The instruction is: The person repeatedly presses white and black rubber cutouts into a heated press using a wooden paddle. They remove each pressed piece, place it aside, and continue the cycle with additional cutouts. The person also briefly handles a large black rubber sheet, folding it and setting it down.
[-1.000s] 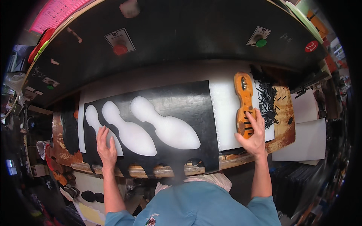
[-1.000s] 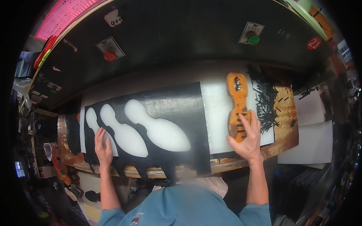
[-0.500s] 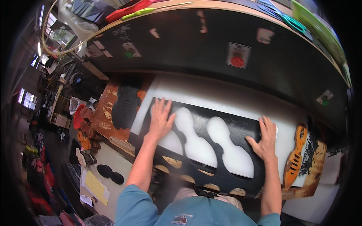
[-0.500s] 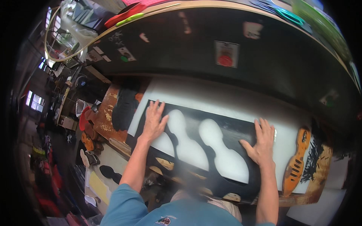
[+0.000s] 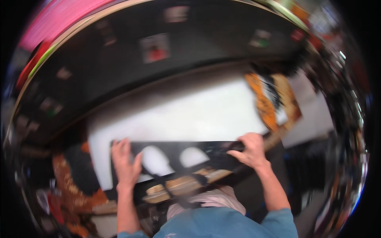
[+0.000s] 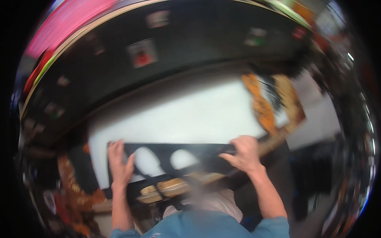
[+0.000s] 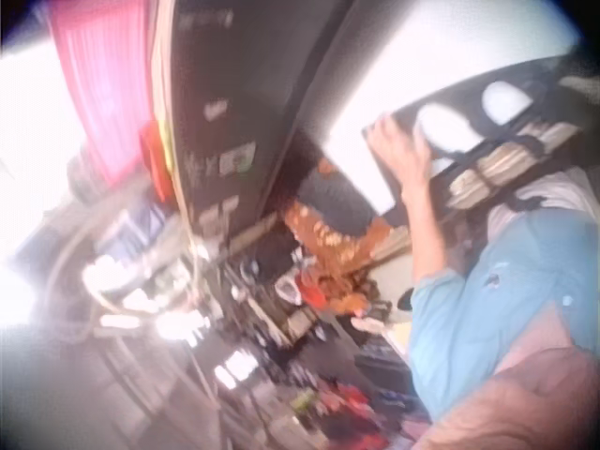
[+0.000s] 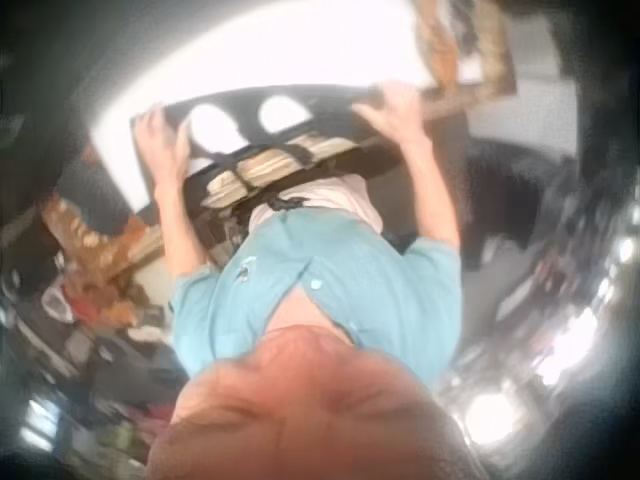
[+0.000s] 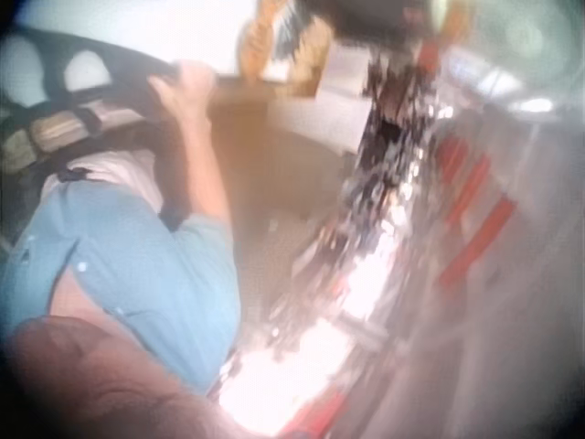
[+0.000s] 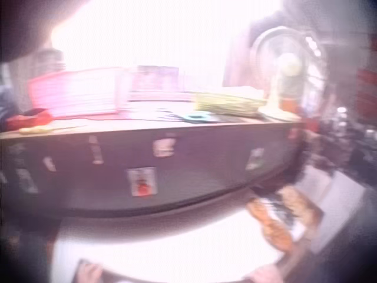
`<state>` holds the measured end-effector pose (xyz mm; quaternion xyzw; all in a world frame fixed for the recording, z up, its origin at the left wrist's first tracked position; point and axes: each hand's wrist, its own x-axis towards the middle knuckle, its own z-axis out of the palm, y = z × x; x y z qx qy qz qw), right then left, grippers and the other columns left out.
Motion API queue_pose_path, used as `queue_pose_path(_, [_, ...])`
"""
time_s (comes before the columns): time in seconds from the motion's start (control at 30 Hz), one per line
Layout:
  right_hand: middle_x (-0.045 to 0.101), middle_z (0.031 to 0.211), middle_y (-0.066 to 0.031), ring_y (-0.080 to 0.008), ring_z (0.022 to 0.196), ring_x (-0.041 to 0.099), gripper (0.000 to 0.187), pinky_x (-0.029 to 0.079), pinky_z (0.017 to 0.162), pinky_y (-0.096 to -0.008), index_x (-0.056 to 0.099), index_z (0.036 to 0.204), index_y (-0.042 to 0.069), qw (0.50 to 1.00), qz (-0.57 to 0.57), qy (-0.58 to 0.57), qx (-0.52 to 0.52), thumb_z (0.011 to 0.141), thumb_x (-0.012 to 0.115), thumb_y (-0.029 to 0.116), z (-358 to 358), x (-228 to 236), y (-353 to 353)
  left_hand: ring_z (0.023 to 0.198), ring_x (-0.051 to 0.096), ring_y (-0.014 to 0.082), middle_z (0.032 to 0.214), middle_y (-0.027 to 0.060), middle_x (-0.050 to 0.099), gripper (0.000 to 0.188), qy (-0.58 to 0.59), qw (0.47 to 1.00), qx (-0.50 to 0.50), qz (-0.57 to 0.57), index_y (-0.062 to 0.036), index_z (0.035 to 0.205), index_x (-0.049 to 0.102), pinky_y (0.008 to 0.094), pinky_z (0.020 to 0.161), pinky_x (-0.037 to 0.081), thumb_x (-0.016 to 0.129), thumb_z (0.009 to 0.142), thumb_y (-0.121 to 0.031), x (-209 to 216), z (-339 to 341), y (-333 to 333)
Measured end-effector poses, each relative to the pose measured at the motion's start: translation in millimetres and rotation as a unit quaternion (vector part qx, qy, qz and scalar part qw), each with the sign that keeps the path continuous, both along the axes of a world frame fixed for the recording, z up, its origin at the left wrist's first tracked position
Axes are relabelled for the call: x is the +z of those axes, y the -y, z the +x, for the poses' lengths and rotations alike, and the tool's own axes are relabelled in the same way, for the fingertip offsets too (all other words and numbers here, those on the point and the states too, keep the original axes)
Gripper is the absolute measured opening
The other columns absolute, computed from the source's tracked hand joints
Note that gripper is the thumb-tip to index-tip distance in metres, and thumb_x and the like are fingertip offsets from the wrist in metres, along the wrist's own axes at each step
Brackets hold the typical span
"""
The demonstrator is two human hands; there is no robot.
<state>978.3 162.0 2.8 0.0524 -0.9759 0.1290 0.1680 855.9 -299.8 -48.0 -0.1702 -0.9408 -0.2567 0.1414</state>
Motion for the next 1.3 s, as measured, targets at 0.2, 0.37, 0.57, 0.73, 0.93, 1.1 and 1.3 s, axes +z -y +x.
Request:
queue_pose_path(0.2, [0.066, 0.079, -0.0069, -0.0305, 0.071, 0.066, 0.023, 0.052, 0.065, -0.0416, 0.073, 0.085, 0.01, 0.992, -0.091, 0.091, -0.007, 0.089, 0.085, 0.029, 111, -14, 42, 0.109, 0.063, 0.0382, 0.116, 0.0193, 0.067, 0.05, 0.104, 0.991, -0.076, -0.022, -0.0016, 0.127, 0.069, 0.0479, 0.096, 0.05, 0.088, 0.083, -0.012, 39, -2, 2])
queue_pose_path(0.37, [0.067, 0.079, -0.0082, -0.0307, 0.073, 0.067, 0.017, 0.053, 0.068, -0.0437, 0.074, 0.087, 0.008, 0.982, -0.144, 0.072, -0.102, 0.093, 0.08, 0.023, 168, -22, 105, 0.065, 0.066, 0.0354, 0.074, 0.0213, 0.068, 0.02, 0.182, 0.958, -0.221, 0.017, 0.0041, 0.089, 0.073, 0.0415, 0.065, 0.052, 0.084, 0.09, -0.013, 90, -4, -19])
queue_pose_path(0.57, [0.068, 0.09, -0.0066, -0.0286, 0.088, 0.068, 0.019, 0.054, 0.079, -0.044, 0.071, 0.087, 0.008, 0.932, -0.216, 0.126, -0.261, 0.099, 0.066, 0.023, 263, -12, 162, 0.062, 0.062, 0.0312, 0.073, 0.0199, 0.066, 0.015, 0.126, 0.93, -0.337, -0.077, 0.0035, 0.094, 0.071, 0.0382, 0.062, 0.05, 0.081, 0.094, -0.008, 114, 20, -77])
queue_pose_path(0.73, [0.067, 0.088, -0.0057, -0.0275, 0.089, 0.069, 0.02, 0.055, 0.08, -0.0455, 0.07, 0.086, 0.01, 0.908, -0.203, 0.114, -0.349, 0.1, 0.065, 0.024, 361, 7, 196, 0.059, 0.052, 0.0218, 0.07, 0.0165, 0.062, 0.014, 0.164, 0.883, -0.44, -0.015, 0.004, 0.095, 0.071, 0.0362, 0.059, 0.046, 0.078, 0.098, -0.007, 120, 76, -138])
queue_pose_path(0.93, [0.068, 0.09, -0.0113, -0.0353, 0.087, 0.069, 0.027, 0.055, 0.081, -0.0476, 0.07, 0.09, 0.007, 0.823, -0.259, 0.134, -0.487, 0.102, 0.07, 0.03, 473, 15, 214, 0.064, 0.065, 0.0377, 0.076, 0.0199, 0.068, 0.012, 0.101, 0.814, -0.572, -0.034, 0.002, 0.092, 0.071, 0.0399, 0.061, 0.052, 0.078, 0.096, -0.007, 127, 163, -238])
queue_pose_path(1.1, [0.062, 0.083, -0.0104, -0.0358, 0.078, 0.066, 0.019, 0.055, 0.066, -0.0491, 0.068, 0.083, 0.009, 0.773, -0.189, 0.027, -0.605, 0.097, 0.073, 0.021, 542, 22, 194, 0.073, 0.071, 0.0406, 0.082, 0.0195, 0.072, 0.012, 0.103, 0.729, -0.676, -0.004, 0.0007, 0.093, 0.072, 0.0418, 0.065, 0.056, 0.08, 0.094, -0.008, 131, 230, -351])
queue_pose_path(1.3, [0.064, 0.086, -0.0146, -0.0367, 0.081, 0.068, 0.029, 0.057, 0.072, -0.048, 0.069, 0.085, 0.005, 0.679, -0.065, 0.078, -0.727, 0.101, 0.071, 0.029, 660, 58, 118, 0.076, 0.072, 0.0402, 0.084, 0.0197, 0.073, 0.015, 0.058, 0.611, -0.788, 0.049, -0.0032, 0.09, 0.073, 0.0442, 0.068, 0.057, 0.078, 0.096, -0.016, 142, 363, -515])
